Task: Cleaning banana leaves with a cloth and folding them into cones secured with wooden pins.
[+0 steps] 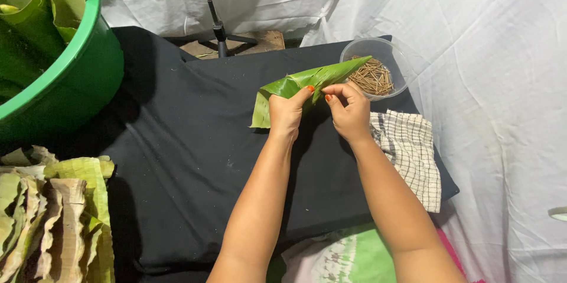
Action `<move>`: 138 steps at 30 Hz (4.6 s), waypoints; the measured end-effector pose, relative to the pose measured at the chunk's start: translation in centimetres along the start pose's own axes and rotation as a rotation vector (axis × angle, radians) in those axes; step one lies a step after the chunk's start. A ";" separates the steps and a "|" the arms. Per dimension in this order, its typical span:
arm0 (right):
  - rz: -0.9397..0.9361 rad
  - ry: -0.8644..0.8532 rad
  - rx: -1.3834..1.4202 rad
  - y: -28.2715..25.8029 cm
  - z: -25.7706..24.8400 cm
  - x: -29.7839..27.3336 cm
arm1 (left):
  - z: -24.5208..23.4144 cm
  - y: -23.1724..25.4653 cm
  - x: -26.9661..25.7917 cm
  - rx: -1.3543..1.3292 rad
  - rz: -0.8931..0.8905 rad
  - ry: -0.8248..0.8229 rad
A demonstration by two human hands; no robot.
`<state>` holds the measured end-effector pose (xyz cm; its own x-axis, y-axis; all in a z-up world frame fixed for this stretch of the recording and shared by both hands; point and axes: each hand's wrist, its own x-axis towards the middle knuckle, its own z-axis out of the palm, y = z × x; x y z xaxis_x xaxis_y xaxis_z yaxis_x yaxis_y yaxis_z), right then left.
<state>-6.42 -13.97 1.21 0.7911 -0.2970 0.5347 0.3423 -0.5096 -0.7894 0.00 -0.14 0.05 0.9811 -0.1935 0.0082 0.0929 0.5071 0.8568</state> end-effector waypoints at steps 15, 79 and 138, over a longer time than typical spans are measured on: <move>0.093 0.050 0.301 4.1 1.1 -0.6 | 0.6 0.5 -0.7 0.037 0.013 -0.011; 0.325 0.071 0.965 -2.2 -1.7 1.4 | 1.5 -2.9 -2.2 0.244 0.097 -0.249; 0.430 -0.357 1.570 -22.6 39.6 17.9 | -32.3 37.2 8.6 0.730 -0.146 0.036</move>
<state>20.10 24.18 16.65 0.9490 0.1085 0.2959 0.0512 0.8734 -0.4843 17.35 44.25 15.35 0.9735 -0.1824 -0.1381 0.0985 -0.2105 0.9726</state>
